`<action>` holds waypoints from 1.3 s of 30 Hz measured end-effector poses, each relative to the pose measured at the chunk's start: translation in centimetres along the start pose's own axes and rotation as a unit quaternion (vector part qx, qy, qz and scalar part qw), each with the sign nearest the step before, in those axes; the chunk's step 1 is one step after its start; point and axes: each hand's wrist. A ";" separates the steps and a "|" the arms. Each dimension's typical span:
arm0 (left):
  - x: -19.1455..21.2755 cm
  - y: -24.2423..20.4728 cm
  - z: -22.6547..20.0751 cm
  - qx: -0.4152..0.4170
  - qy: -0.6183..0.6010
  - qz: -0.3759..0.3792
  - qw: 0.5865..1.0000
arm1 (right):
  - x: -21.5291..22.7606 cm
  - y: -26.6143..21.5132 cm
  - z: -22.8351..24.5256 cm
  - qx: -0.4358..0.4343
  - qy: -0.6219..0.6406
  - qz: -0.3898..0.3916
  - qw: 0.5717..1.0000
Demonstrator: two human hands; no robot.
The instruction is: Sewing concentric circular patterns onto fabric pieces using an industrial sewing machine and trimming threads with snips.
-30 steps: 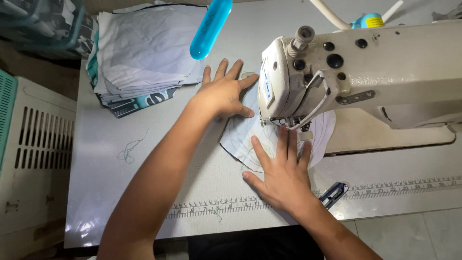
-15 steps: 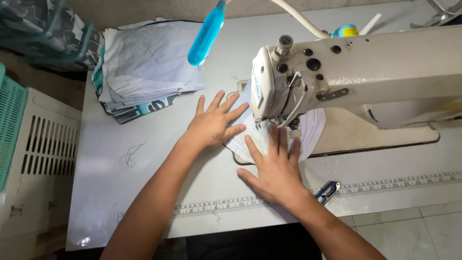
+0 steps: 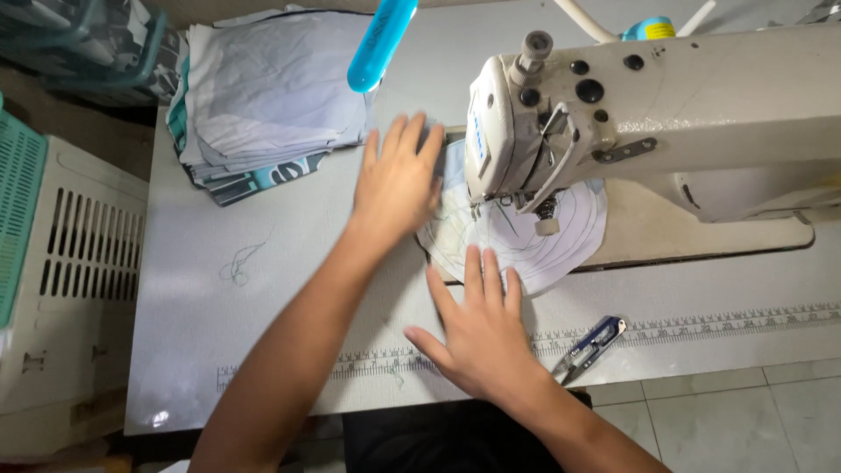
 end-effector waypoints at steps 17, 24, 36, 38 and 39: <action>1.7 -8.0 -3.8 0.082 -0.164 0.172 0.968 | -1.1 4.6 -18.4 0.074 -0.005 0.005 0.997; 1.9 -7.6 -3.4 0.077 -0.146 0.193 0.967 | -1.9 3.6 -18.3 0.112 -0.031 -0.084 0.990; 2.5 -5.1 -1.0 0.059 -0.117 0.200 0.971 | -1.1 3.8 -13.8 0.015 -0.060 -0.037 0.997; 2.4 -4.2 -0.5 0.057 -0.123 0.204 0.970 | -0.3 4.7 -13.2 -0.031 -0.026 0.033 0.999; 2.3 -3.7 -0.2 0.055 -0.128 0.207 0.968 | 0.1 5.2 -12.8 -0.076 0.009 0.102 0.992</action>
Point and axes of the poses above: each hand's wrist, its own y-axis towards the middle knuckle, its own x-axis out of the back of the hand, z = x × y, and after that the axes turned 8 degrees about x, right-handed
